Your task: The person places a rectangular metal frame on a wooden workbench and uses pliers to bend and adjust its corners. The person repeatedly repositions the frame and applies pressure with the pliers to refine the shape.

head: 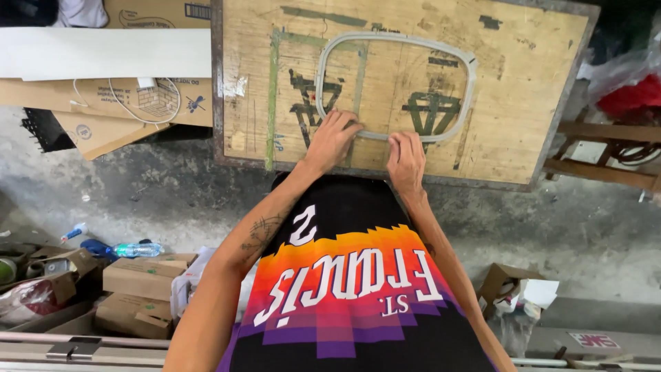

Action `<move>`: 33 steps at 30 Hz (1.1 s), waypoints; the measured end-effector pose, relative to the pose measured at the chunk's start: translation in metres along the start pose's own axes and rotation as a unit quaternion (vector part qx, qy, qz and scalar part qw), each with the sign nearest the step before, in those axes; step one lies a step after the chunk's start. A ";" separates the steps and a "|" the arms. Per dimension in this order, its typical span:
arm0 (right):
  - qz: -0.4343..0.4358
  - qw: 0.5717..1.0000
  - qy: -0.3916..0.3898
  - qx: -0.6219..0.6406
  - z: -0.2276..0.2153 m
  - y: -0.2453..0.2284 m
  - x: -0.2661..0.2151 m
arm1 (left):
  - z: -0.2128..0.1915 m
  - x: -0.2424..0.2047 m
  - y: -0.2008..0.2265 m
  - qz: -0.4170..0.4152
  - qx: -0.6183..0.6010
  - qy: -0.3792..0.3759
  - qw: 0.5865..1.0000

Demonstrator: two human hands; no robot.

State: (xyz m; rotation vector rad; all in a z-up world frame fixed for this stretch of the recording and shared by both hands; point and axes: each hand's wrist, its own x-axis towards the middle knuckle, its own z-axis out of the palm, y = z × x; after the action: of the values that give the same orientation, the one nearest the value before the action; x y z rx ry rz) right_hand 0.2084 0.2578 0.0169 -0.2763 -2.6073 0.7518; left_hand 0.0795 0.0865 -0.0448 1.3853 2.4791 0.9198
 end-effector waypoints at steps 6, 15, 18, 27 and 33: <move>0.022 0.997 0.036 0.061 -0.018 0.019 0.073 | -0.026 0.023 0.013 -0.017 -0.047 0.026 0.998; -0.052 0.996 -0.005 0.077 0.008 0.071 0.188 | -0.005 0.170 -0.015 -0.019 -0.018 0.135 0.991; -0.066 0.995 0.011 0.067 0.021 0.081 0.197 | 0.017 0.193 -0.032 -0.035 -0.002 0.115 0.993; -0.057 0.997 0.000 0.056 0.036 0.095 0.198 | 0.018 0.204 -0.029 -0.059 -0.039 0.195 0.978; -0.040 0.997 0.006 0.063 0.034 0.090 0.196 | 0.020 0.205 -0.027 -0.066 -0.037 0.210 0.975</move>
State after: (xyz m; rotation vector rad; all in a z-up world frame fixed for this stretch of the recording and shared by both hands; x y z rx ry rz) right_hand 0.0245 0.3755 0.0063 -0.1374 -2.5294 0.8799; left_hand -0.0464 0.2513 -0.0447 1.0743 2.7542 1.3784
